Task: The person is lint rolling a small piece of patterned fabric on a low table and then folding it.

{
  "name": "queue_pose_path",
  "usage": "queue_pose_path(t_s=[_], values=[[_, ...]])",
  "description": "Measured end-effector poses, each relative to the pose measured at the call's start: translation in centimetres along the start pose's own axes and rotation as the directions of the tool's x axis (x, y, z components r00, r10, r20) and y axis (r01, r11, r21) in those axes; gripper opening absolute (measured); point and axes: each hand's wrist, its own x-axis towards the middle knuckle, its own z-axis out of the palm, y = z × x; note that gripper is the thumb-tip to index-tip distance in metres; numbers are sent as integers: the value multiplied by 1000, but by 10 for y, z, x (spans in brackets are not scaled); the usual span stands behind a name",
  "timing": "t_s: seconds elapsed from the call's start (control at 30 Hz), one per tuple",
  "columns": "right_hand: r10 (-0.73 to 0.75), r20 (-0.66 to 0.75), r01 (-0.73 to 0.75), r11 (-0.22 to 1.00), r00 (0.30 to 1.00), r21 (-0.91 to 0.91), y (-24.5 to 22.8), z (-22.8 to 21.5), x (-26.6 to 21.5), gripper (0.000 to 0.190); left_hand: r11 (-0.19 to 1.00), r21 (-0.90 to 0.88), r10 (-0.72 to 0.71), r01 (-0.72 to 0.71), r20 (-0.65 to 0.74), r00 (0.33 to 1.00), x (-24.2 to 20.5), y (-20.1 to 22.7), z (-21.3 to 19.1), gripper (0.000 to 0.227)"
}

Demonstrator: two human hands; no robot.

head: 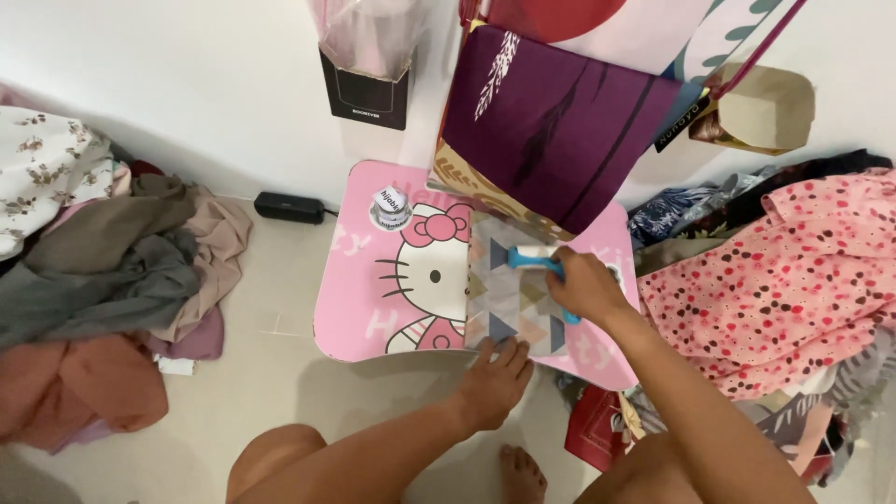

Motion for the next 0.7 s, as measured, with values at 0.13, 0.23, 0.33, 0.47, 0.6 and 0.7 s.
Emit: queue_pose_path(t_s=[0.13,0.23,0.33,0.47,0.6,0.7], values=[[60,205,-81,992,977,95,-59,-22,-63,29,998,58,-42,37,95,995,-9,-3,-12,60],[69,328,-74,997,942,2,-86,-8,-82,31,999,-44,21,-11,227,974,-9,-4,-2,70],[-7,303,29,997,953,-68,-86,31,-68,22,997,-29,80,-74,398,914,0,-11,-20,80],[31,276,4,992,961,-126,-96,38,-34,21,961,-276,140,27,565,813,12,-20,-51,58],[72,199,-58,995,977,-76,-107,25,10,23,982,-188,99,-32,361,927,7,-15,-13,95],[-88,-29,80,975,996,-208,-68,61,74,26,984,-174,121,-48,436,892,13,-22,-38,91]])
